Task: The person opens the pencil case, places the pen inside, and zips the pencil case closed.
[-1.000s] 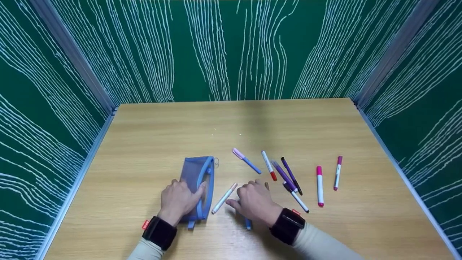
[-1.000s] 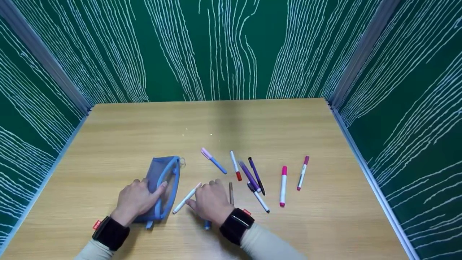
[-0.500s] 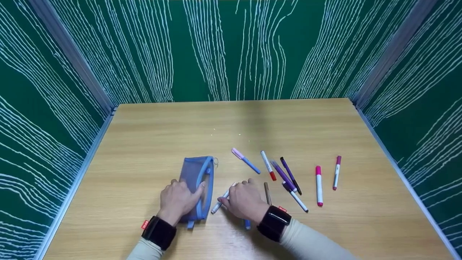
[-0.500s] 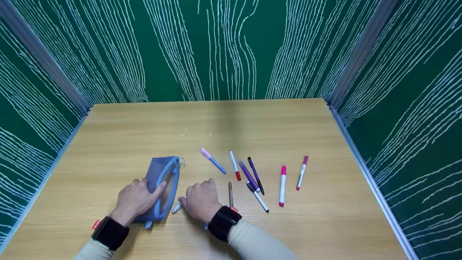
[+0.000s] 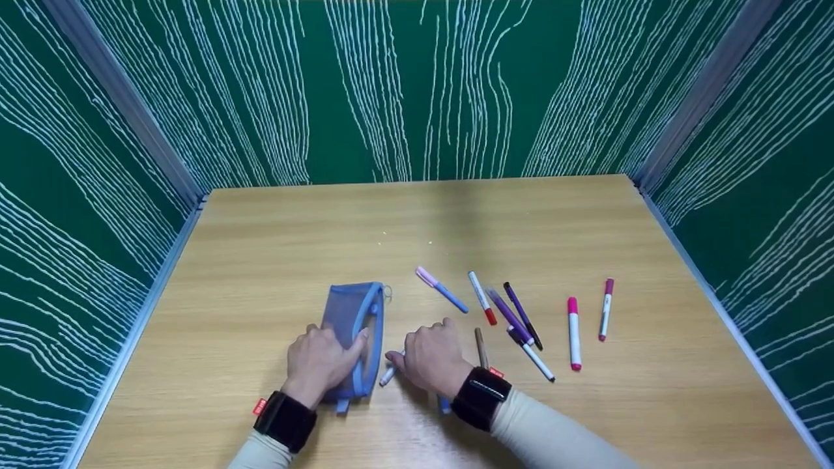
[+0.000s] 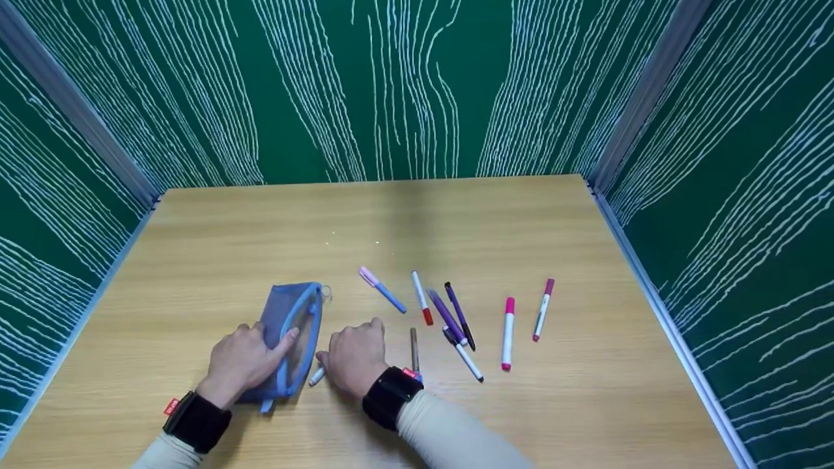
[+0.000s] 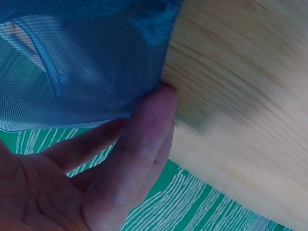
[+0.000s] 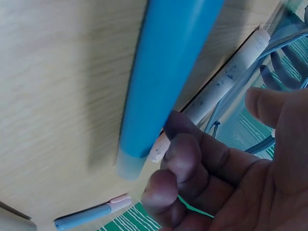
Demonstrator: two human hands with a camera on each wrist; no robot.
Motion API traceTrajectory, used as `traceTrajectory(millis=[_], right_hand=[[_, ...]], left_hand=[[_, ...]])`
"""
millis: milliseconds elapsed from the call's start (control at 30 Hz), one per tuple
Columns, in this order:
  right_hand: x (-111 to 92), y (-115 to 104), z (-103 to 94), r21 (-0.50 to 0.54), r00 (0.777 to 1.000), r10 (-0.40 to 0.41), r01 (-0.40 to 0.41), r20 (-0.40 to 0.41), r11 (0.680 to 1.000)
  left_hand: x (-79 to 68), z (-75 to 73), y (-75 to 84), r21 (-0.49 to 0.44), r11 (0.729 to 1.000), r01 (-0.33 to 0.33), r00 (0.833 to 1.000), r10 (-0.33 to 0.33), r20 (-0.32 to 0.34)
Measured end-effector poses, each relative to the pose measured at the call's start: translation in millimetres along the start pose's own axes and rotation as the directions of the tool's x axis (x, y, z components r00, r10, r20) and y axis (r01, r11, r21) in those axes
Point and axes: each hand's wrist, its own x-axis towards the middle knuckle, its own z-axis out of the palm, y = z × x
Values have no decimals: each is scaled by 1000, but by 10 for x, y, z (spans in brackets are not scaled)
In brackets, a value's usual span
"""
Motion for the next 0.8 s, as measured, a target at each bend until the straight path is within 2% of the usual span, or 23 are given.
traceTrajectory(millis=[200, 500, 800], right_hand=[[9, -50, 1, -6, 999, -9, 9, -43, 1000], [20, -79, -16, 7, 1000, -23, 24, -20, 1000], [32, -107, -13, 98, 1000, -7, 8, -8, 995]], left_hand=[[-6, -4, 5, 3, 1000, 3, 1000, -3, 4], [24, -13, 29, 8, 1000, 2, 1000, -2, 2], [19, -1, 1, 6, 1000, 15, 1000, -15, -6]])
